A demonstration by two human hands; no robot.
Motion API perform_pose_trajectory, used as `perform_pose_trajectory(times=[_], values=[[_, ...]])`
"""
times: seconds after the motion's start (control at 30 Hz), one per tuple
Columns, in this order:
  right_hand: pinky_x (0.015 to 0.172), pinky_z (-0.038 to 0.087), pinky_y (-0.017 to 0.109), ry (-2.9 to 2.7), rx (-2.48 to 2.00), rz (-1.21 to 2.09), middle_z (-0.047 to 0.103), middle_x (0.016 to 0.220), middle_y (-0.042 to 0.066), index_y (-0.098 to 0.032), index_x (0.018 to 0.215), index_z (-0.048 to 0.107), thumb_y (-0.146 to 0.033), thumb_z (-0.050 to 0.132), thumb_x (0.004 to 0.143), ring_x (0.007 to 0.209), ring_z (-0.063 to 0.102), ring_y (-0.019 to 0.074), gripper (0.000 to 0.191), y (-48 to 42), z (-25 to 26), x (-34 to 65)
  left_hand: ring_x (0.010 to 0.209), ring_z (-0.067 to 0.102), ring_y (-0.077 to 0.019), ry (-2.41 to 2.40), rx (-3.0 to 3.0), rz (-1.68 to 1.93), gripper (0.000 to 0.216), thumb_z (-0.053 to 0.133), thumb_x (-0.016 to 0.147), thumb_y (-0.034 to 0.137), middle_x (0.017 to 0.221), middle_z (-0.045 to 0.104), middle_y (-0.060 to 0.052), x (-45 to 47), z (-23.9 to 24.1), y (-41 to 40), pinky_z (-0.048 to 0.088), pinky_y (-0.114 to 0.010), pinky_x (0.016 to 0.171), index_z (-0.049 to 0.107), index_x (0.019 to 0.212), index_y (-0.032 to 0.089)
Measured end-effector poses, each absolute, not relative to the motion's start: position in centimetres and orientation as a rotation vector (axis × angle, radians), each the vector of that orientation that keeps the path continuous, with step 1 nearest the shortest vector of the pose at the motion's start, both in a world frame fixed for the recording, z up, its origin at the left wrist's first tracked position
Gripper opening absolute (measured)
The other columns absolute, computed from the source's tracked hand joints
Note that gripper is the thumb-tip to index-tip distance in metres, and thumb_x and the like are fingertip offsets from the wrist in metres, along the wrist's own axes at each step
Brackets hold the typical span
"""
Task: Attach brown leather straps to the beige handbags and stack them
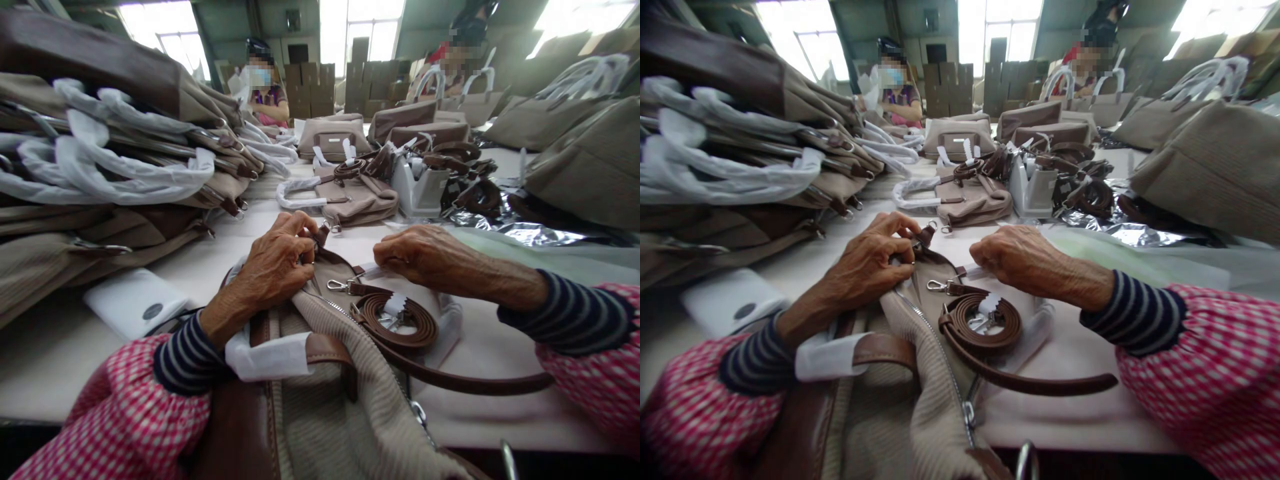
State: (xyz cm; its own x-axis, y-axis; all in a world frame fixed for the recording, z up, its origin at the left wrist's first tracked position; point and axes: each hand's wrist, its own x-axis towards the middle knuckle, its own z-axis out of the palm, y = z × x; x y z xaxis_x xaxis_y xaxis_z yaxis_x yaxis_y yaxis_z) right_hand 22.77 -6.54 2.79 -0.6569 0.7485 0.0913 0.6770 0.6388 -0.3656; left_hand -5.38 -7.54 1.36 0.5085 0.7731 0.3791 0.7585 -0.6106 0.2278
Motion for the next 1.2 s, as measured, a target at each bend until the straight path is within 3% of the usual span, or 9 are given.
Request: perform_pose_trajectory(times=[0.2,0.5,0.87,1.03,1.2], values=[[0.066,0.019,0.037,-2.647,-1.165,0.338,0.055,0.067,0.005,-0.022,0.069,0.054,-0.007,0.062,0.072,0.061,0.034,0.016,0.017,-6.6,2.2,22.4,0.115,0.056,-0.0256,1.365,2.709,0.715,0.012,0.063,0.077,0.014,0.125,0.065,-0.004,-5.3,1.4,-7.5,0.054,-0.042,0.095,0.067,0.066,0.019],[0.069,0.026,0.036,-2.672,-1.164,0.332,0.06,0.07,0.005,-0.021,0.07,0.057,-0.005,0.063,0.071,0.064,0.043,0.0172,0.017,-6.6,2.3,22.5,0.117,0.055,-0.0267,1.353,2.694,0.706,0.012,0.063,0.075,0.013,0.125,0.064,-0.005,-5.3,1.6,-7.7,0.053,-0.045,0.099,0.064,0.065,0.019],[0.063,0.025,0.032,-2.823,-1.157,0.198,0.064,0.071,0.005,-0.018,0.074,0.063,-0.01,0.056,0.089,0.063,0.047,0.0147,0.018,-7.2,3.4,20.7,0.118,0.055,-0.0269,1.366,2.692,0.702,0.012,0.062,0.075,0.012,0.126,0.064,-0.005,-5.4,1.4,-7.5,0.054,-0.044,0.098,0.066,0.067,0.019],[0.065,0.029,0.029,-2.848,-1.069,0.316,0.066,0.074,0.004,-0.017,0.076,0.067,-0.009,0.062,0.089,0.067,0.053,0.0142,0.016,-7.3,3.7,19.6,0.118,0.055,-0.0266,1.352,2.722,0.708,0.012,0.062,0.076,0.011,0.126,0.064,-0.005,-5.4,1.4,-7.5,0.053,-0.044,0.098,0.065,0.068,0.019],[0.072,0.037,0.026,-2.764,-1.014,0.573,0.073,0.086,0.003,-0.019,0.091,0.075,-0.005,0.061,0.088,0.077,0.061,0.0161,0.02,-7.6,3.9,19.2,0.12,0.055,-0.0273,1.349,2.716,0.703,0.012,0.063,0.077,0.013,0.126,0.064,-0.005,-5.5,1.4,-7.5,0.053,-0.043,0.099,0.067,0.069,0.02]])
